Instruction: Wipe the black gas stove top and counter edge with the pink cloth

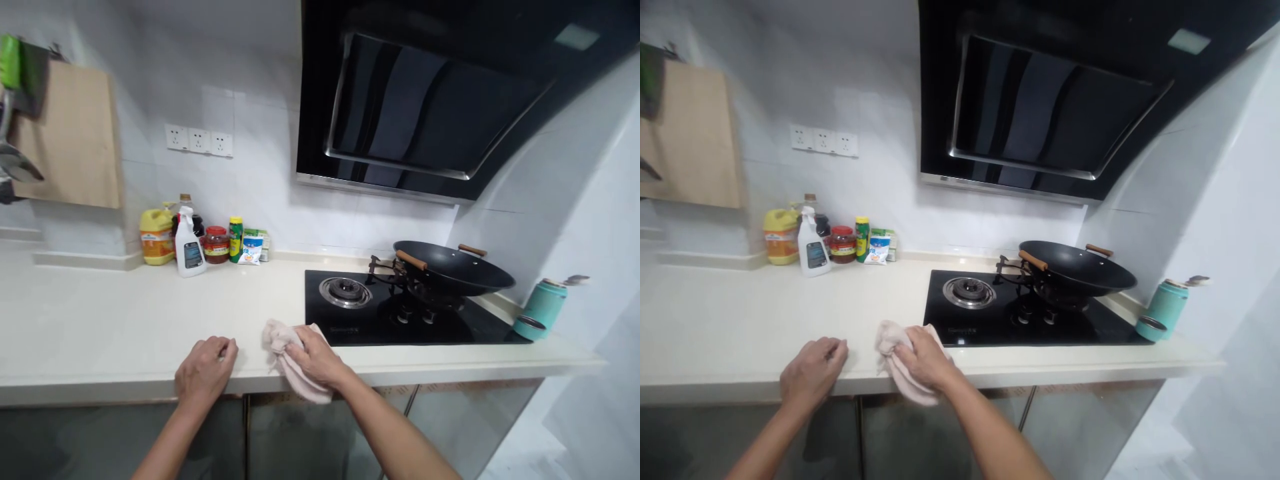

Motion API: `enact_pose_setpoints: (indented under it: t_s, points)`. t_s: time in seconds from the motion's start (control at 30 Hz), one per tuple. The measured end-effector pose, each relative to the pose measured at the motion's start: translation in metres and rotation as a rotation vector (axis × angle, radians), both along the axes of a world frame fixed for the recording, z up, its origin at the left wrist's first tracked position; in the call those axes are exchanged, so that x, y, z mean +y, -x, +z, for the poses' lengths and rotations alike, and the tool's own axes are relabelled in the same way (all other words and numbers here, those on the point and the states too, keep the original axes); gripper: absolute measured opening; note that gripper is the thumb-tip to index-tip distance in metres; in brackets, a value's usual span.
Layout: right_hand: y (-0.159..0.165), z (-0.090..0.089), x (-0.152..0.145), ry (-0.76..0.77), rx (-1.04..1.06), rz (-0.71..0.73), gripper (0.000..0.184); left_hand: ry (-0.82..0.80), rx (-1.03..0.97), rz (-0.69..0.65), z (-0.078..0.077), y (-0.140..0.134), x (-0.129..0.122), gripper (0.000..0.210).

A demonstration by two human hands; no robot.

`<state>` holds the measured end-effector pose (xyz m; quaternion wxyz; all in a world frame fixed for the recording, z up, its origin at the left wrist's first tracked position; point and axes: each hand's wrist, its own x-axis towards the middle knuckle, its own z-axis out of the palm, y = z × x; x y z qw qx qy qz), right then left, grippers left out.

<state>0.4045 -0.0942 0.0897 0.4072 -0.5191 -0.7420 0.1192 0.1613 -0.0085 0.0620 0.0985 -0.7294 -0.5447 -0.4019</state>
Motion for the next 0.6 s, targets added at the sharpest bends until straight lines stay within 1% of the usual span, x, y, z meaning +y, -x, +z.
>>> enact_pose_setpoints:
  t_s: [0.03,0.1,0.13,0.2,0.27,0.37,0.43,0.5,0.57,0.6]
  points:
    - [-0.002,0.001,-0.002,-0.019,0.087,0.021,0.022,0.0,-0.001,-0.005,0.0,0.001,0.001,0.032]
    - [-0.016,0.003,-0.014,-0.072,0.222,0.012,0.024,0.005,-0.003,-0.016,-0.001,0.002,0.002,0.032]
    - [-0.027,0.004,-0.023,-0.106,0.245,-0.014,0.026,0.011,-0.002,-0.019,-0.001,0.002,0.003,0.032]
    - [-0.06,0.008,-0.048,-0.169,0.212,-0.107,0.031,0.028,0.0,-0.016,-0.001,0.002,0.003,0.031]
    - [-0.102,0.011,-0.08,-0.186,0.15,-0.262,0.037,0.035,0.002,-0.007,-0.001,0.0,0.003,0.031]
    - [-0.175,0.015,-0.123,-0.18,0.079,-0.614,0.047,0.033,0.001,0.002,0.0,-0.003,0.002,0.031]
    - [-0.221,0.015,-0.14,-0.16,0.0,-0.773,0.051,0.041,-0.005,0.016,0.0,-0.005,0.002,0.03]
    - [-0.255,0.008,-0.144,-0.055,-0.073,-0.894,0.052,0.054,-0.011,0.031,0.002,-0.006,0.001,0.03]
    - [-0.271,-0.003,-0.138,0.095,-0.161,-1.006,0.051,0.068,-0.015,0.037,0.004,-0.006,0.0,0.03]
    - [-0.271,-0.009,-0.132,0.158,-0.212,-1.038,0.051,0.076,-0.015,0.036,0.005,-0.007,0.0,0.03]
